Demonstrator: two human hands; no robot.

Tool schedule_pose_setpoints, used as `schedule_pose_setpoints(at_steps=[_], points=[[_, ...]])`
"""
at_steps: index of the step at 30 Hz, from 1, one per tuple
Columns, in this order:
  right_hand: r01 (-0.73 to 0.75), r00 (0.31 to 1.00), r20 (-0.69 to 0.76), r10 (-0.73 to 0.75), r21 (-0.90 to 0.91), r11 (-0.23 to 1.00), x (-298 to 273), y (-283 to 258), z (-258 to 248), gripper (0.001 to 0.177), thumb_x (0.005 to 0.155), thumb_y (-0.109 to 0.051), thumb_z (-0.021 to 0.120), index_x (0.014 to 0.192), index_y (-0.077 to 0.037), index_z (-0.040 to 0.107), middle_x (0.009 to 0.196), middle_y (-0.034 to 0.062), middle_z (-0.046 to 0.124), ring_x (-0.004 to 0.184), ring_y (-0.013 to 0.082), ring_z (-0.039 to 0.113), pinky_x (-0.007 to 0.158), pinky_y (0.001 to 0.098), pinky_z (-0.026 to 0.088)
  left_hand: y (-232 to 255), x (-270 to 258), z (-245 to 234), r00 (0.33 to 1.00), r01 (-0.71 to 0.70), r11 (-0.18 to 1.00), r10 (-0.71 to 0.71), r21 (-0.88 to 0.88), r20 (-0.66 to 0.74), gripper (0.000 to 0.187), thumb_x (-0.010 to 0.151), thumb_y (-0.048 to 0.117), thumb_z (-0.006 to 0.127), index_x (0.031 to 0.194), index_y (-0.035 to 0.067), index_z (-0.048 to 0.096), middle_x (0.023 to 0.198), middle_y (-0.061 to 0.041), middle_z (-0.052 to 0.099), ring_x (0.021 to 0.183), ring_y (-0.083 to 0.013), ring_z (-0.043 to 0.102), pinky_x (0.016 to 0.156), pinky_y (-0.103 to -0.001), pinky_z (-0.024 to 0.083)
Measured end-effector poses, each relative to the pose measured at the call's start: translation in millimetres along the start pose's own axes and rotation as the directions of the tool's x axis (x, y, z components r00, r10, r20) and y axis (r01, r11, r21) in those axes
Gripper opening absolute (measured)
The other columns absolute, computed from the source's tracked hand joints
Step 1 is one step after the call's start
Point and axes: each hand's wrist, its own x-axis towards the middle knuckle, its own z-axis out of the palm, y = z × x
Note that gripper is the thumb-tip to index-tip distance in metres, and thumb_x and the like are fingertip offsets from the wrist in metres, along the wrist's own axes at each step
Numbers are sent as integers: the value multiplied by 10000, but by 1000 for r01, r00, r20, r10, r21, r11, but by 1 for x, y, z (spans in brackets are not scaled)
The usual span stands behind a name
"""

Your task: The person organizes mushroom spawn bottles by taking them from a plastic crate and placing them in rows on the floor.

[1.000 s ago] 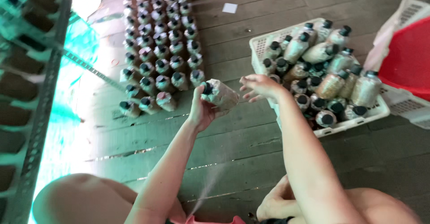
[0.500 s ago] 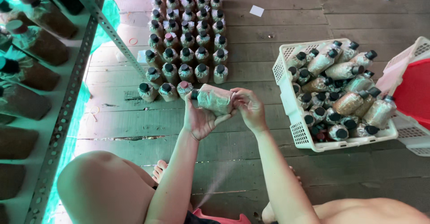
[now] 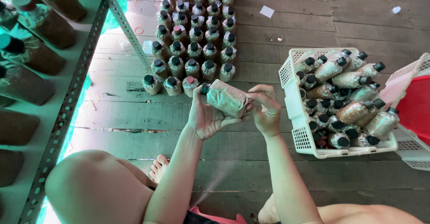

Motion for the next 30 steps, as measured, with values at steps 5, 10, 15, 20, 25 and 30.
schedule_pose_setpoints(at_steps=[5, 10, 15, 20, 25, 30], points=[[70, 997, -7, -71, -67, 995, 5, -3, -3, 288, 911, -319, 841, 990, -42, 826, 1074, 98, 578, 1084, 270, 638, 935, 393, 602, -4, -2, 4, 998, 23, 999, -21, -45, 51, 1012, 806, 788, 639, 1301, -93, 692, 1274, -433, 664, 1118, -633, 662, 952, -684, 564], [89, 995, 48, -83, -127, 988, 6, -9, -5, 267, 972, -352, 768, 911, -93, 796, 984, 36, 510, 1057, 256, 576, 993, 381, 548, -5, -5, 11, 993, 75, 995, -69, -65, 92, 983, 789, 790, 665, 1280, -60, 716, 1262, -401, 685, 1129, -617, 670, 971, -677, 552], [99, 992, 93, -85, -159, 982, 7, -12, -10, 252, 970, -352, 763, 897, -112, 785, 994, 24, 550, 1046, 238, 577, 980, 390, 539, 0, -8, 9, 993, 81, 995, -76, -51, 86, 980, 787, 791, 666, 1287, -51, 719, 1276, -400, 683, 1147, -633, 653, 976, -687, 536], [22, 998, 61, -15, -119, 993, -2, -9, -13, 359, 924, -434, 808, 955, -77, 776, 1121, 94, 606, 1128, 274, 606, 972, 400, 562, 0, -6, 3, 996, 60, 998, -58, -20, 71, 943, 803, 795, 647, 1273, -19, 729, 1256, -362, 703, 1172, -609, 662, 1013, -697, 512], [85, 986, 155, -54, -196, 977, -3, -8, -15, 273, 951, -408, 760, 902, -139, 771, 1074, 10, 511, 1184, 254, 516, 1048, 404, 493, 2, -5, -4, 996, 66, 998, -66, 6, 53, 950, 818, 803, 630, 1275, -25, 723, 1262, -380, 694, 1161, -631, 654, 986, -714, 515], [75, 971, 237, -18, -234, 969, 1, -14, -20, 305, 999, -413, 698, 879, -140, 764, 961, -19, 484, 1112, 232, 506, 1026, 391, 479, 2, -4, -8, 999, 50, 997, -49, 56, -14, 931, 829, 809, 602, 1256, -6, 738, 1247, -368, 709, 1175, -634, 647, 1003, -726, 486]])
